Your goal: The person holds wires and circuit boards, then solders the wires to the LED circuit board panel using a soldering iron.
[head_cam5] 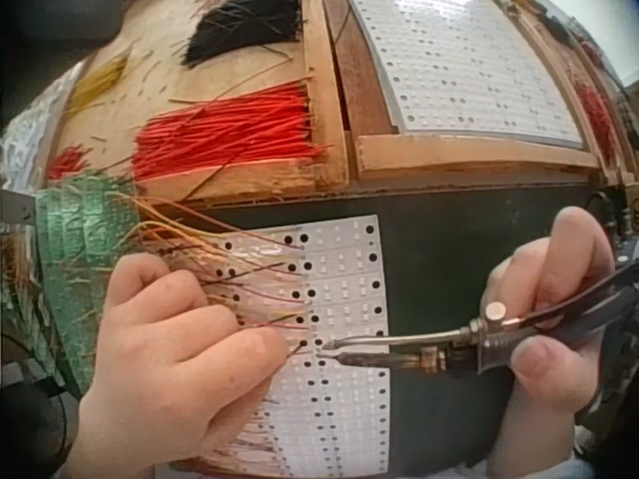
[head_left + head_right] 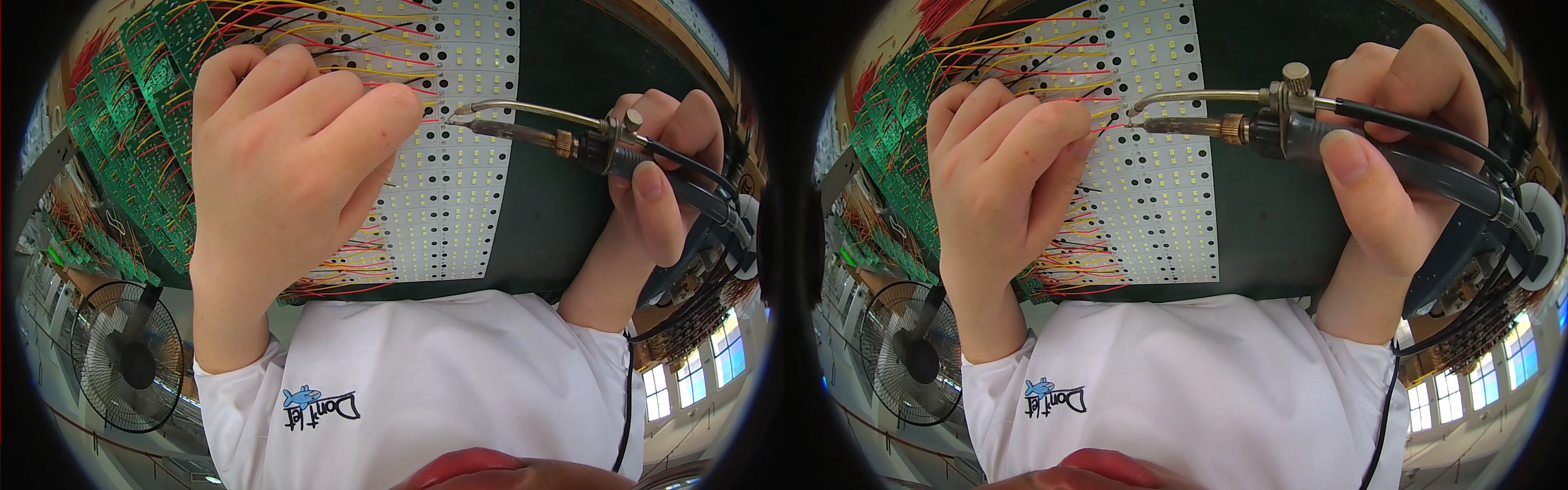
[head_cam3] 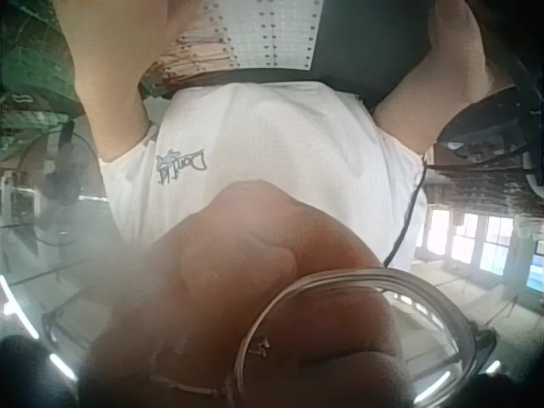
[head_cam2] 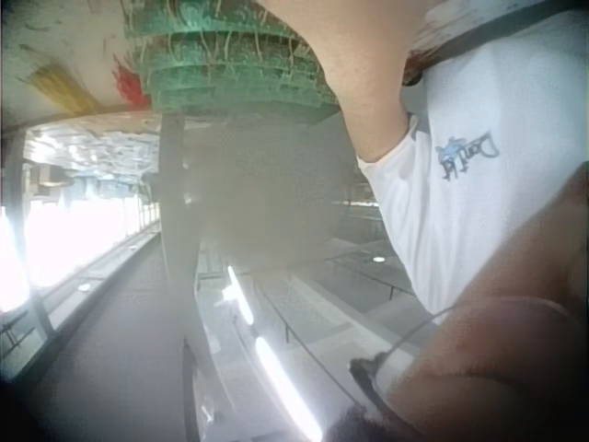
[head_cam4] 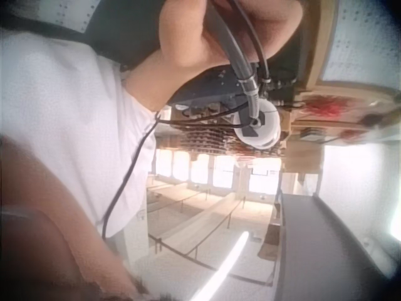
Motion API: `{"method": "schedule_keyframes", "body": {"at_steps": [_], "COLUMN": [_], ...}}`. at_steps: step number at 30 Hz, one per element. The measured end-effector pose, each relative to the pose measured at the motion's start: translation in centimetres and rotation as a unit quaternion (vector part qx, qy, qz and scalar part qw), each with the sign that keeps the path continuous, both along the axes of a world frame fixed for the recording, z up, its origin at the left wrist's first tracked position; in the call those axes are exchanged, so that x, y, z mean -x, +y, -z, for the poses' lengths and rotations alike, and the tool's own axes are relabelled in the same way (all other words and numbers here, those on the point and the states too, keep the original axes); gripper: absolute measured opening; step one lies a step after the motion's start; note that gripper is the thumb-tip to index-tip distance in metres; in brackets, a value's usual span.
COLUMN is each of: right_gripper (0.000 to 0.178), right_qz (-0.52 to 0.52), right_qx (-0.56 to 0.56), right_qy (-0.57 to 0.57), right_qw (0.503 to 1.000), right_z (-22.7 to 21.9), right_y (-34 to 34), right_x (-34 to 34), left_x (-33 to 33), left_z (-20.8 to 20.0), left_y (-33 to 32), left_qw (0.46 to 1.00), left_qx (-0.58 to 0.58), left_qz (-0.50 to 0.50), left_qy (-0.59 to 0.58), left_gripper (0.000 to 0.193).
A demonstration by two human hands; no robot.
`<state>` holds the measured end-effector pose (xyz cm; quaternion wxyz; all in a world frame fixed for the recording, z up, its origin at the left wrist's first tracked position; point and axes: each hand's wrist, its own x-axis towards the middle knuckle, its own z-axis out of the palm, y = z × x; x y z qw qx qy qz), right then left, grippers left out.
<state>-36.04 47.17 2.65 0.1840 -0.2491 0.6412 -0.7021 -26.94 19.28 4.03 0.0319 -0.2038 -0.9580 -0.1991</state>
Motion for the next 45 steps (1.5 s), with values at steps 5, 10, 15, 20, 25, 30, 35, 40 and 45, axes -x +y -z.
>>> {"method": "schedule_keyframes", "body": {"at_steps": [5,10,15,20,25,30,35,40,45], "right_gripper": [0.034,0.035,0.034,0.034,0.033,0.026,0.024,0.023,0.026], "right_qz": [0.006,0.018,0.024,0.026,0.024,0.039,0.046,0.048,0.038], "right_qx": [-0.019,-0.033,-0.044,-0.039,-0.025,-0.027,-0.031,-0.028,0.005], "right_qy": [-0.007,-0.007,0.011,-0.001,-0.014,-0.004,-0.014,-0.024,-0.019], "right_qw": [1.000,0.999,0.999,0.999,0.999,0.999,0.998,0.998,0.999], "right_z": [-0.1,-0.3,-0.3,-0.3,-0.1,-0.4,-0.7,-0.6,-0.2], "right_y": [-0.2,-0.4,-0.5,-0.7,-0.4,-0.3,-0.5,-0.5,-0.8], "right_x": [-0.5,-0.6,-0.6,-0.6,-0.3,-0.1,-0.4,-0.6,-0.4], "left_x": [-0.1,-0.1,-0.1,0.1,0.0,0.1,0.8,0.9,1.0], "left_z": [0.4,0.3,0.4,0.2,0.2,0.2,-2.1,-2.3,-1.9], "left_y": [0.1,0.1,0.0,-0.1,-0.1,-0.1,0.7,1.0,1.8], "left_qw": [1.000,1.000,1.000,1.000,1.000,1.000,0.994,0.991,0.988], "left_qx": [-0.008,-0.010,-0.008,0.005,0.008,-0.003,-0.028,-0.040,-0.081], "left_qz": [-0.005,-0.006,-0.004,0.002,0.005,-0.003,-0.040,-0.073,-0.108], "left_qy": [0.010,0.019,0.014,0.010,0.006,0.001,-0.094,-0.103,-0.081], "left_gripper": [0.014,0.014,0.015,0.016,0.016,0.013,0.008,0.008,0.013]}}
